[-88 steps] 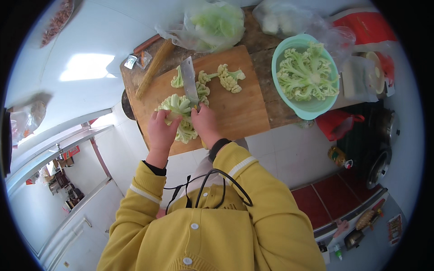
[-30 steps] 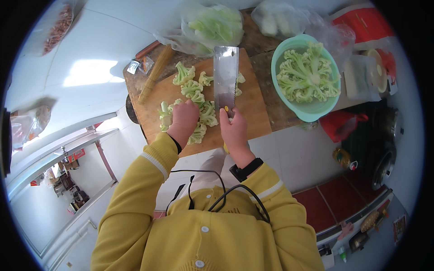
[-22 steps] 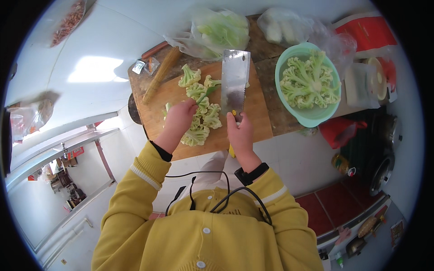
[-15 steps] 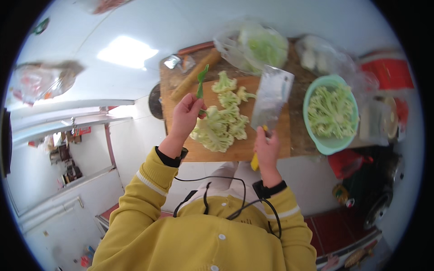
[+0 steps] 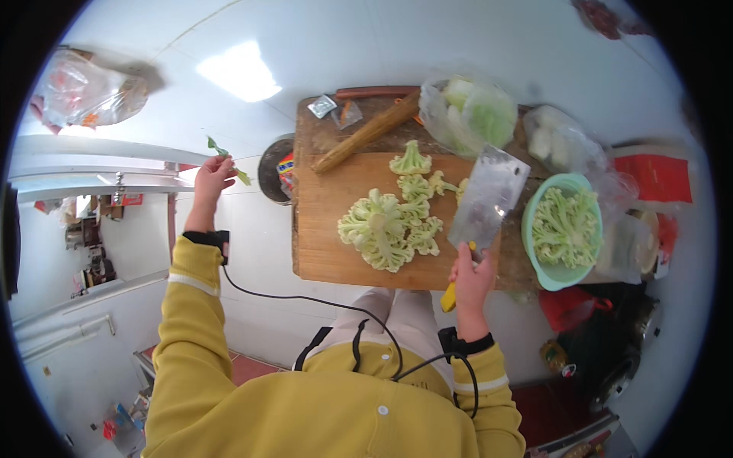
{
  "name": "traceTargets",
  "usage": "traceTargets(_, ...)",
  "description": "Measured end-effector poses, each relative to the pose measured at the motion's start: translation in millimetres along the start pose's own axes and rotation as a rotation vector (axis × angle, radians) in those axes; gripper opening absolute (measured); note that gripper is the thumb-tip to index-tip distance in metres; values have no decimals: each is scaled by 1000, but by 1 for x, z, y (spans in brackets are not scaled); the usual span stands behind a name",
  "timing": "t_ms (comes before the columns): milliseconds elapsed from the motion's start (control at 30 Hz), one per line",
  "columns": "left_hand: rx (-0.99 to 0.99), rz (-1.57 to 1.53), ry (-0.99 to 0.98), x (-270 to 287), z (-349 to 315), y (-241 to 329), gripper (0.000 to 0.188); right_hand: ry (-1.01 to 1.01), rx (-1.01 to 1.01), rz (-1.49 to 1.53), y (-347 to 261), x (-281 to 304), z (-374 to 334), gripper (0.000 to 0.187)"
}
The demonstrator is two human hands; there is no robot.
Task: The person removes a whole cauliflower from a plastic bag and places it on a wooden cutting board. Using a cleaver, they cut the cauliflower into florets and trim the stems, placing the pieces into a green colander. They then fill a frying pan with water at the sink and return to continue chopping the remaining cauliflower.
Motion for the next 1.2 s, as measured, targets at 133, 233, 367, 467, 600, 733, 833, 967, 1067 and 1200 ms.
traceTargets(133,-28,458,-31,-37,30,-4,39,-2,-32,-43,5,-6,-10,20)
traceTargets(233,-507,826,122,-76,-4,44,27,-26,-38,-9,7,-10,-16,19)
traceTargets(367,-596,558,-229,-153,-82,81,32,-20,-90,15,14,-9,-25,16)
traceTargets(467,-798,568,-449,-207,-145,112,48,-37,-109,21,18,-8,-29,13)
traceTargets(600,-922,1023,-601,-258,-180,123,60,-45,-144,-7,28,-6,-35,15)
traceTargets(733,-828,1232,-655,-272,-178,112,68,-50,-202,-60,41,-2,-39,19)
traceTargets(833,-902,1198,-645,-266,-181,104,68,-69,-166,-73,46,-7,-39,19)
traceTargets(967,-909,1104,-537,-256,-175,98,63,-99,-124,-81,52,-20,-37,18)
traceTargets(1067,-787,1059,-461,-249,-170,86,62,-129,-82,-156,54,-29,-33,19)
traceTargets(1200,-575,941,-343,-234,-170,64,64,-98,-172,-246,68,-29,-31,33)
Point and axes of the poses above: each hand's wrist, its own z-axis towards the middle knuckle, its own x-axis out of the back of the hand, y = z × x, the point moved 7 cm from there along z, towards the middle knuckle, and after that the axes turned 13 degrees about z, right-handed, at the moved point
